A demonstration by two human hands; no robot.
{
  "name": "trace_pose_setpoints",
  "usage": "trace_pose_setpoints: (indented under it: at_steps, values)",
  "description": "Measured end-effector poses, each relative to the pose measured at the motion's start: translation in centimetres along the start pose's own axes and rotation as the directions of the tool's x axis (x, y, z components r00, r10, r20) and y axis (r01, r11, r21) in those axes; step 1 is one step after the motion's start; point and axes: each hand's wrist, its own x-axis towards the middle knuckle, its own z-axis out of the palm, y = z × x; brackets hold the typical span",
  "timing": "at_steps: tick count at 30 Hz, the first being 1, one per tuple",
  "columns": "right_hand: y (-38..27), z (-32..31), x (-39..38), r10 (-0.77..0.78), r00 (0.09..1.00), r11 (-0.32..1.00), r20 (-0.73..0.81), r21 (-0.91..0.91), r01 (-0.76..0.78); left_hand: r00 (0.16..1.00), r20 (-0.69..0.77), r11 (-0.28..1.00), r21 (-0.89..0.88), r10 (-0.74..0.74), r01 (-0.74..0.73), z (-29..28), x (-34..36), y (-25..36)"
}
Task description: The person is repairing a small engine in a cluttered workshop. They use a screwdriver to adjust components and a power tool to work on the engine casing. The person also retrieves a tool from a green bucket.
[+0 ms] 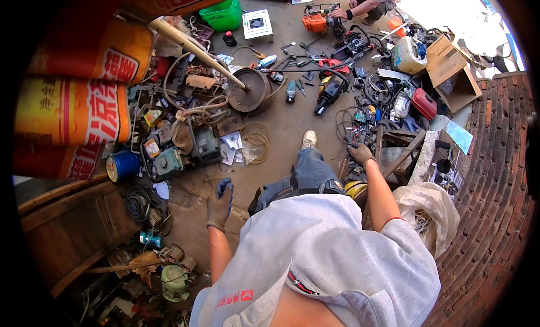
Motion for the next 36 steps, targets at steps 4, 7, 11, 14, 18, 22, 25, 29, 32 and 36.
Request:
trace_pose_setpoints:
  at_steps: [4,7,11,14,18,22,25,29,32,36]
  values:
    - [-2.8,-1.0,6.1,-0.010,1.000,0.985,0.029,0.170,0.005,0.996,0.085,0.961,0.273,0.026,-0.048,6.1,6.0,5.3]
    - [-2.5,1.1,9.9,0.021,0.992,0.821,0.127,0.564,-0.089,0.996,0.089,0.867,0.498,-0.016,-0.030,12.5,12.2,7.3]
    - [0.5,7.8,16.4,0.152,0.980,0.884,0.131,0.425,-0.194,0.952,0.261,0.765,0.643,-0.158,-0.049,21.8,24.9,4.1]
    - [3.5,12.8,21.2,0.275,0.931,0.799,0.240,0.481,-0.360,0.912,0.356,0.516,0.831,-0.203,-0.209,30.1,36.7,-1.6]
    - [5.8,17.6,27.0,0.379,0.859,0.620,0.344,0.595,-0.512,0.930,0.325,0.399,0.886,-0.171,-0.236,41.1,53.3,-9.5]
    - [5.4,22.0,33.5,0.459,0.876,0.668,0.151,0.591,-0.452,0.974,0.079,0.363,0.932,-0.211,0.003,47.8,63.8,-16.6]
    - [3.2,25.4,38.9,0.498,0.831,0.635,0.247,0.548,-0.544,0.987,-0.009,0.459,0.885,-0.159,0.082,48.7,66.9,-20.1]
    - [-1.6,28.0,43.3,0.358,0.872,0.639,0.333,0.594,-0.489,0.993,0.029,0.615,0.787,-0.116,0.049,46.7,70.0,-20.0]
    - [-4.9,28.7,46.5,0.358,0.882,0.559,0.308,0.686,-0.466,0.815,0.140,0.816,0.255,-0.563,0.519,43.4,71.3,-18.2]
    - [-7.2,28.4,48.8,0.322,0.939,0.638,0.120,0.705,-0.309,0.757,0.470,0.835,0.522,-0.454,0.177,37.6,70.9,-17.2]
